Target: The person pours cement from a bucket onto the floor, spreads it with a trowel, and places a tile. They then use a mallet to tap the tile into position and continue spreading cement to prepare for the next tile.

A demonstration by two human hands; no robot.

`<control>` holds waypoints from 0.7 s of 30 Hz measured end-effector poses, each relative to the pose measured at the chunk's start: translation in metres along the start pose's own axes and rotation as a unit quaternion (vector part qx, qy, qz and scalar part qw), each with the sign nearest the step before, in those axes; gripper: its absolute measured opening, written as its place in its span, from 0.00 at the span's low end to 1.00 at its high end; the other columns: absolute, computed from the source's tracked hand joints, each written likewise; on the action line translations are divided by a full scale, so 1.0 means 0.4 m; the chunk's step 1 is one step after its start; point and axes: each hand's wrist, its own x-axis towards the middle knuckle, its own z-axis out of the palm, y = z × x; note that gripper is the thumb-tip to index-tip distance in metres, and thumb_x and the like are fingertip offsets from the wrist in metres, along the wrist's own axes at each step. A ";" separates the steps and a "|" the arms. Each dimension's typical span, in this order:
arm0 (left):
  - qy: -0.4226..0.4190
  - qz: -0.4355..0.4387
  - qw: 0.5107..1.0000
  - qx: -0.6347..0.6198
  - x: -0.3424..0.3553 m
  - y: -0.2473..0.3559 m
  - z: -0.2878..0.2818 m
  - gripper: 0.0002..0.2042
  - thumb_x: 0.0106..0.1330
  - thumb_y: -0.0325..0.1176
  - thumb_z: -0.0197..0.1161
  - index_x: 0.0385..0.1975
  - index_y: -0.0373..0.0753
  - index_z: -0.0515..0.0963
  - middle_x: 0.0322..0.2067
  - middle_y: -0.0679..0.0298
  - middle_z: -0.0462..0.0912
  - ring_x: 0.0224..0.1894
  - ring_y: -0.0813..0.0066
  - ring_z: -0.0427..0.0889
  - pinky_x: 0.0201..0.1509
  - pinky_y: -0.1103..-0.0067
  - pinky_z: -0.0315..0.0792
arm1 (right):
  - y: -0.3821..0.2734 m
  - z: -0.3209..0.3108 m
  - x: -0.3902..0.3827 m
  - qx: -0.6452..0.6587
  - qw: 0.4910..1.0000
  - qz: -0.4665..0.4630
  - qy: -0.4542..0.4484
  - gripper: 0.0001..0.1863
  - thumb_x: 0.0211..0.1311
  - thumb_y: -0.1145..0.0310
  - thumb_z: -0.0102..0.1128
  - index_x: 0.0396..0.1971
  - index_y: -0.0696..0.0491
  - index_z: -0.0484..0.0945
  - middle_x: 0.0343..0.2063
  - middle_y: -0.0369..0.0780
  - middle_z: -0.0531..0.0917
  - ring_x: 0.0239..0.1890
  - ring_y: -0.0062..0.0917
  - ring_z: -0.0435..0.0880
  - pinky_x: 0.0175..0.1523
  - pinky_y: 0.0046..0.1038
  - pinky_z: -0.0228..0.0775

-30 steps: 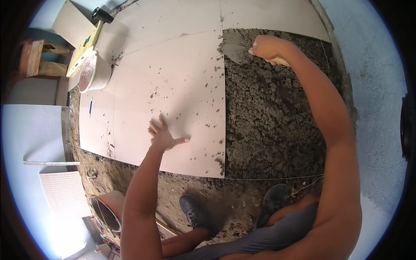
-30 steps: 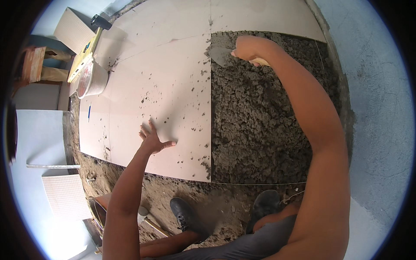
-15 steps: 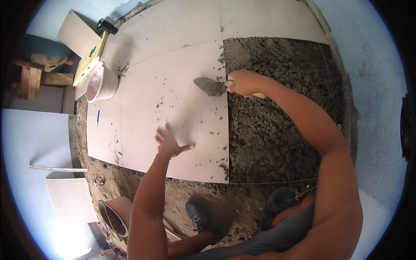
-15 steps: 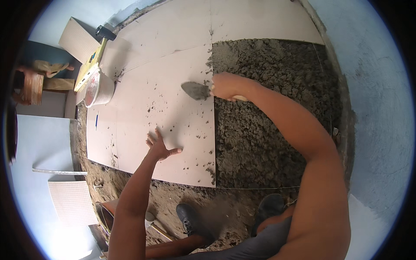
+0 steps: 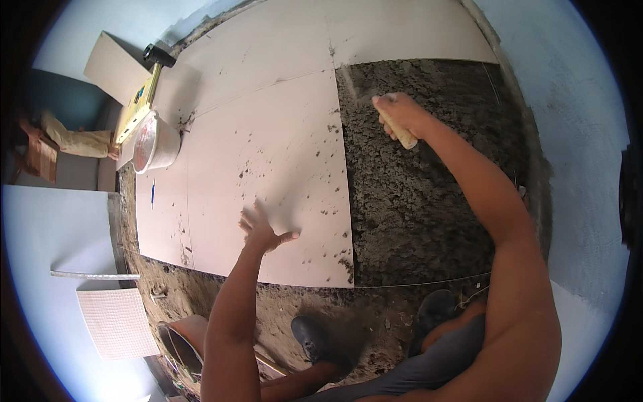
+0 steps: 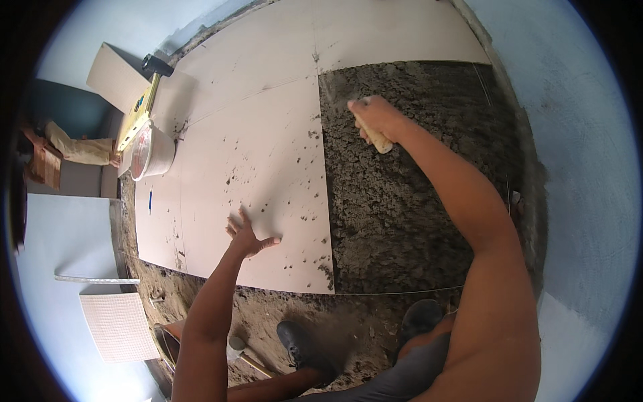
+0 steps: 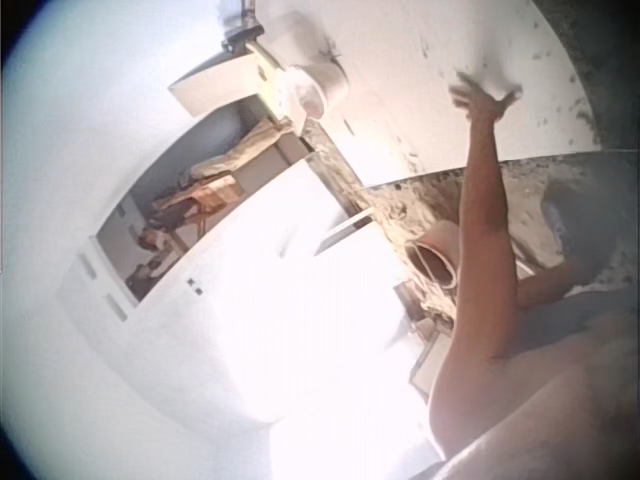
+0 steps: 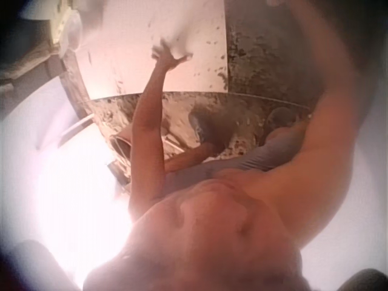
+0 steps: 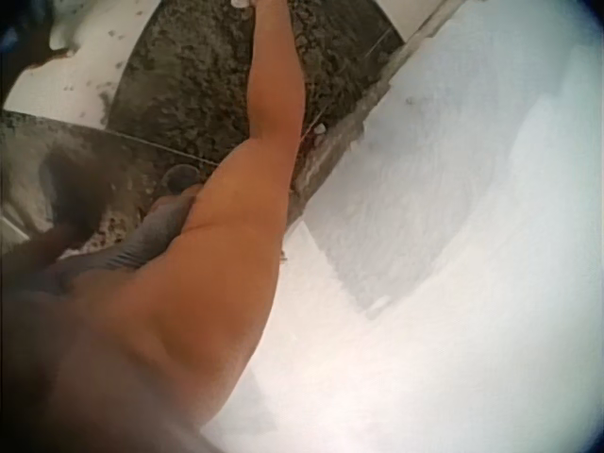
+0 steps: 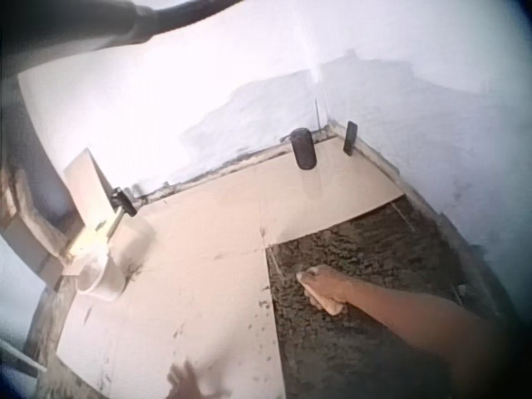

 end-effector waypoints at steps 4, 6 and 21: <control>0.012 -0.001 1.000 -0.009 0.001 -0.024 0.009 0.75 0.28 0.70 0.72 0.68 0.46 0.20 0.65 0.36 0.14 0.67 0.27 0.19 0.61 0.34 0.43 | 0.004 -0.040 -0.038 -0.067 0.997 0.001 0.049 0.24 0.70 0.56 0.46 0.47 0.66 0.68 0.23 0.40 0.74 0.17 0.22 0.75 0.22 0.27 0.74; 0.011 -0.003 1.000 -0.013 -0.001 -0.028 0.017 0.75 0.29 0.69 0.73 0.67 0.46 0.19 0.65 0.35 0.14 0.67 0.27 0.19 0.60 0.33 0.43 | 0.004 -0.093 -0.066 -0.037 0.992 0.026 0.118 0.24 0.70 0.55 0.47 0.47 0.66 0.68 0.21 0.39 0.73 0.17 0.22 0.74 0.22 0.28 0.73; 0.054 0.056 0.996 0.030 0.054 -0.074 0.026 0.66 0.42 0.79 0.56 0.70 0.41 0.27 0.65 0.28 0.23 0.66 0.24 0.23 0.66 0.41 0.38 | 0.000 -0.050 -0.043 0.000 0.996 0.032 0.089 0.22 0.70 0.54 0.47 0.42 0.63 0.70 0.22 0.39 0.74 0.17 0.24 0.75 0.21 0.31 0.71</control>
